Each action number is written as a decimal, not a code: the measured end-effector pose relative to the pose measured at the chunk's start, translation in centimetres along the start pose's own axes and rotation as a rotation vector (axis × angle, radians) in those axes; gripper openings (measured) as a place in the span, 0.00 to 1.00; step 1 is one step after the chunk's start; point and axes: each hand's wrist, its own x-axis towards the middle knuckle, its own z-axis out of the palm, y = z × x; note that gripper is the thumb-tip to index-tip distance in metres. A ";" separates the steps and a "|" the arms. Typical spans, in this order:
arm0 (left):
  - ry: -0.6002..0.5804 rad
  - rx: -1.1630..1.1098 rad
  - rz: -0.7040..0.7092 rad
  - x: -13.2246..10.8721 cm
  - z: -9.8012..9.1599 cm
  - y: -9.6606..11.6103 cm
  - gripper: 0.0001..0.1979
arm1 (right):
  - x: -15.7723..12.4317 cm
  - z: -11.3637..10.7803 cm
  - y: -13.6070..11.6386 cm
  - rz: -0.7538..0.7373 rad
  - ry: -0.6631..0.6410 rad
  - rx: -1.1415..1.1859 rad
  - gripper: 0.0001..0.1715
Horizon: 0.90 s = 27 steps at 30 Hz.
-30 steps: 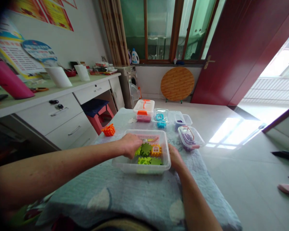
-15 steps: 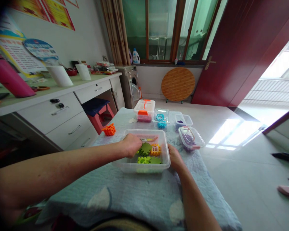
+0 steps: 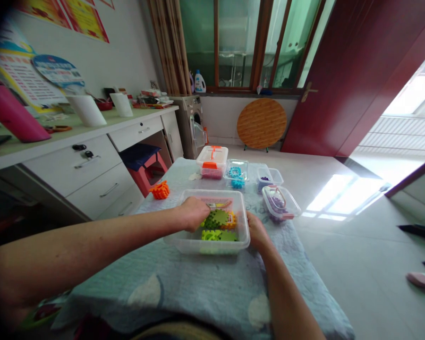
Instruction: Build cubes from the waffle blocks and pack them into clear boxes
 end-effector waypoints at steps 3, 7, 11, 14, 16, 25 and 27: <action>-0.014 0.041 -0.026 0.1 -0.1 0.8 0.22 | 0.0 0.0 0.0 0.025 -0.032 0.024 0.23; -0.018 0.078 -0.040 0.1 -0.3 1.3 0.17 | 0.1 -0.1 0.1 -0.002 -0.039 0.012 0.22; 0.006 0.062 -0.029 -0.1 -0.2 0.9 0.15 | 0.1 -0.1 0.0 0.020 -0.050 0.021 0.23; 0.087 0.010 -0.050 -0.3 0.1 0.7 0.15 | 0.1 0.0 0.0 0.012 -0.039 0.021 0.22; 0.131 -0.007 -0.062 -0.4 0.2 0.6 0.15 | 0.1 -0.1 0.0 -0.004 -0.026 0.012 0.22; 0.232 0.046 0.040 -0.5 0.6 -1.3 0.11 | 0.2 -0.2 0.4 0.012 -0.054 0.029 0.23; 0.235 0.050 0.080 -0.4 0.8 -1.7 0.11 | 0.2 -0.1 0.3 0.015 -0.057 0.032 0.23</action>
